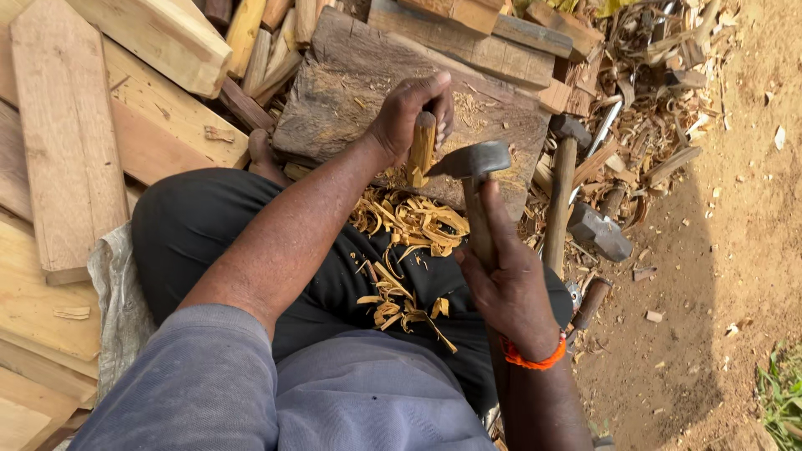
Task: The person sits on the ground and uses a hammer and chisel to carve a small piece of wood held in their left hand. They repeatedly strike the chisel to remove wood shavings, shaping the piece.
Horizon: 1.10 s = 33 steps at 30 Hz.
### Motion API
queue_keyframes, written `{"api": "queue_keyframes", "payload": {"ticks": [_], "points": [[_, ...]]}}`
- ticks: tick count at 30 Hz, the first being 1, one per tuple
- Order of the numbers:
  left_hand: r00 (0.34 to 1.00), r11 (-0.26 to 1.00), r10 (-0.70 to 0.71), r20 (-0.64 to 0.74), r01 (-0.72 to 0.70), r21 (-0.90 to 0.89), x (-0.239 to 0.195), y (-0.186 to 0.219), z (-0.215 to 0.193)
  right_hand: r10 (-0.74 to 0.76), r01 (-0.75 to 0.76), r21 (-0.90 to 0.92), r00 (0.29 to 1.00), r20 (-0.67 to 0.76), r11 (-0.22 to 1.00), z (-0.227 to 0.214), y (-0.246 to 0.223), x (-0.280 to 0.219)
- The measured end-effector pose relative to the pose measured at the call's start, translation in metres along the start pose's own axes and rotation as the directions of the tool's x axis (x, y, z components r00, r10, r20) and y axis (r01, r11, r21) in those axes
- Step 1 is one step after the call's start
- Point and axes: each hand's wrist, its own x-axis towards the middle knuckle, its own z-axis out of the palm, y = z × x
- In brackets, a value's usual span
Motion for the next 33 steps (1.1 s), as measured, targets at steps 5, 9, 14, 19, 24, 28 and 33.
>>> {"api": "queue_keyframes", "payload": {"ticks": [5,9,14,19,24,28,33], "points": [[0.999,0.999,-0.031,0.013,0.031,-0.026,0.006,0.004,0.004,-0.131,0.129,-0.046,0.991,-0.043,0.991,-0.009,0.001,-0.001],[1.0,1.0,0.004,0.002,-0.004,0.003,0.006,0.008,0.004,-0.054,0.057,-0.063,0.998,0.038,0.996,0.011,0.007,0.019],[1.0,0.999,-0.024,-0.009,0.023,-0.042,-0.001,-0.001,0.0,-0.044,0.046,0.031,0.998,-0.038,0.998,-0.008,0.004,-0.007],[0.999,0.999,-0.033,-0.003,0.033,-0.024,0.006,0.006,0.002,-0.09,0.093,0.062,0.995,-0.044,0.994,-0.008,-0.006,-0.001],[1.0,0.998,-0.015,-0.002,0.015,-0.062,0.009,0.008,0.005,-0.177,0.177,-0.081,0.984,0.002,0.981,0.012,0.005,0.019],[0.999,0.999,-0.022,-0.038,0.021,-0.025,0.005,-0.004,0.003,0.072,-0.073,-0.01,0.996,-0.046,0.997,-0.002,0.008,-0.008],[0.999,0.999,-0.017,-0.032,0.016,-0.052,0.007,0.003,0.001,-0.05,0.05,-0.046,0.999,-0.01,0.998,0.004,0.008,0.004]]}}
